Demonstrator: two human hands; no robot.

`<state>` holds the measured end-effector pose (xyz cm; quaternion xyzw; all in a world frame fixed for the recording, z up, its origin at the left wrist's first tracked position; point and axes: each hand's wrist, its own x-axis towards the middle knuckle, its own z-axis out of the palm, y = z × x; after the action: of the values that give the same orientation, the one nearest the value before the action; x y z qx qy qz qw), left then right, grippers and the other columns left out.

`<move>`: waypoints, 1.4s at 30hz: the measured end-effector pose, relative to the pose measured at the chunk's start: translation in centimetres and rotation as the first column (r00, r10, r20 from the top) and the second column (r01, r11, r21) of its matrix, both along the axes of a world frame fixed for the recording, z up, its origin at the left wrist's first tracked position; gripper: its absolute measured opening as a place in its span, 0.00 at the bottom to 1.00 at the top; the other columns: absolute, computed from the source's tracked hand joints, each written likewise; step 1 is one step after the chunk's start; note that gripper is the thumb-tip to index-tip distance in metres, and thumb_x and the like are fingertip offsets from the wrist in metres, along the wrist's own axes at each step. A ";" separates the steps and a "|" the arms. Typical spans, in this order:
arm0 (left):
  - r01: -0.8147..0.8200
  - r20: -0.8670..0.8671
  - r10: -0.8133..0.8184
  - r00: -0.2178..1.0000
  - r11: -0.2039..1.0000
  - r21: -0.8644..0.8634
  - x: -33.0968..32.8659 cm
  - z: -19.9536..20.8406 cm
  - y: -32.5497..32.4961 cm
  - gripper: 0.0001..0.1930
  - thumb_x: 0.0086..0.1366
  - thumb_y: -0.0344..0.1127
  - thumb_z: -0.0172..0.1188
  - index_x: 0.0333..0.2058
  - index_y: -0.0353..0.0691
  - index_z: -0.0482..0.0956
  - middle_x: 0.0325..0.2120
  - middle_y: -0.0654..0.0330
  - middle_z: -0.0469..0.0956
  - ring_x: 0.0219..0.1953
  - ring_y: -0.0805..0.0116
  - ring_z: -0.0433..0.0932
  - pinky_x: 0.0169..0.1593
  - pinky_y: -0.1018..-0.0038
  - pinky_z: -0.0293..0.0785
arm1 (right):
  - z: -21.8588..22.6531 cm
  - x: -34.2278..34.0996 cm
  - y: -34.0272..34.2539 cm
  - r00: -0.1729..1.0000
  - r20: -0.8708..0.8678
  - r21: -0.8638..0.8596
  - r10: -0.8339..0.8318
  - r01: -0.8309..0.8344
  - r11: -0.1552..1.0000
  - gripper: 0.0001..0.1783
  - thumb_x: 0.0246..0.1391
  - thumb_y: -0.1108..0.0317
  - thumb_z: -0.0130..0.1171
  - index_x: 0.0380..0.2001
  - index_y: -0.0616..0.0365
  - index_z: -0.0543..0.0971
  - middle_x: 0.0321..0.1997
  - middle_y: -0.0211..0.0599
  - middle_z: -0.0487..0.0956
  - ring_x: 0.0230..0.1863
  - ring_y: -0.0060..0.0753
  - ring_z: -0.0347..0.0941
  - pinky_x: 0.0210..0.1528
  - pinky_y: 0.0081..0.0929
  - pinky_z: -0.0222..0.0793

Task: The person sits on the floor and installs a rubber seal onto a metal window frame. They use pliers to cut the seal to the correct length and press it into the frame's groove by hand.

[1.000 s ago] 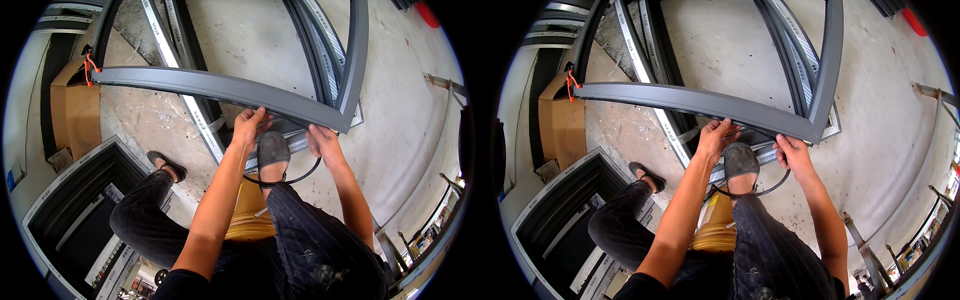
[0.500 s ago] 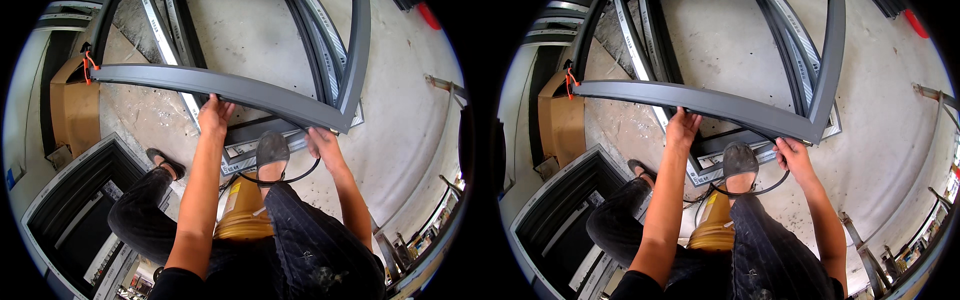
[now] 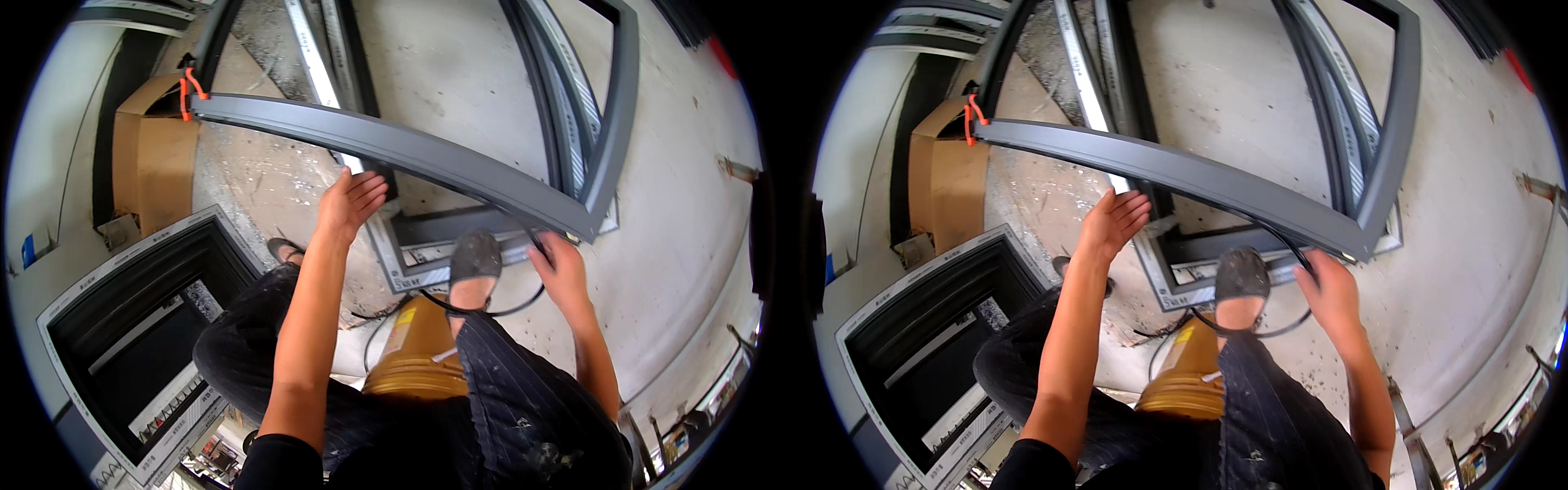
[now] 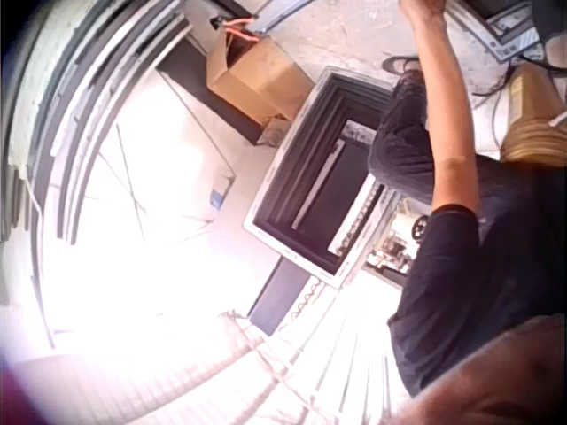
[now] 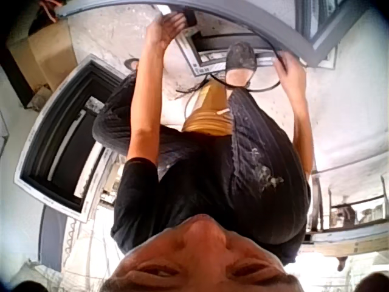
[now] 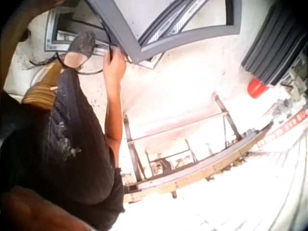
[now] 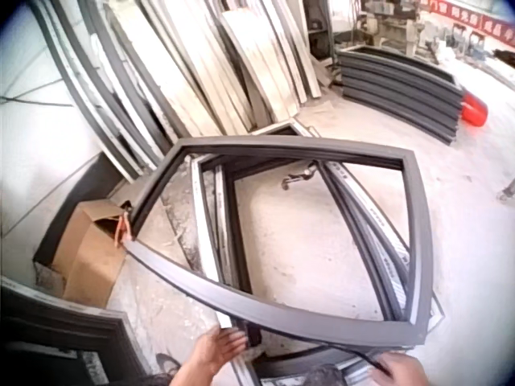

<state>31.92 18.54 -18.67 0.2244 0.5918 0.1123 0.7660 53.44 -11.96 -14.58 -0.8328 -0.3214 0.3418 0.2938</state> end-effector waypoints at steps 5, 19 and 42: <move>0.151 -0.367 0.068 0.928 0.830 0.537 -7.3 1.2 10.3 0.16 0.70 0.43 0.49 0.43 0.35 0.75 0.35 0.56 0.79 0.38 0.64 0.79 0.43 0.68 0.78 | 5.1 0.2 3.4 0.943 0.277 -0.101 0.184 -0.162 0.982 0.11 0.46 0.73 0.61 0.36 0.61 0.76 0.33 0.45 0.76 0.35 0.49 0.73 0.36 0.38 0.68; 0.938 -0.858 0.474 0.200 0.162 0.307 -5.6 1.8 35.3 0.20 0.57 0.45 0.65 0.40 0.35 0.75 0.39 0.46 0.79 0.44 0.47 0.78 0.47 0.56 0.74 | 4.4 4.7 6.9 0.690 0.576 -0.208 0.438 -0.394 0.895 0.34 0.36 0.68 0.64 0.52 0.62 0.71 0.51 0.49 0.72 0.52 0.53 0.65 0.57 0.44 0.60; -0.148 0.251 0.062 0.966 0.928 0.342 -17.9 20.9 -1.8 0.10 0.68 0.37 0.54 0.40 0.35 0.76 0.28 0.65 0.75 0.29 0.76 0.73 0.36 0.79 0.71 | 7.1 5.1 5.3 0.598 0.596 -0.200 0.536 -0.536 0.820 0.30 0.47 0.50 0.62 0.46 0.63 0.74 0.39 0.50 0.77 0.43 0.54 0.72 0.50 0.42 0.65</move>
<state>14.05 16.76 2.26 0.3129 0.4775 0.2849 0.7700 58.49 -6.65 -7.46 -0.7620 -0.6349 0.1161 0.0530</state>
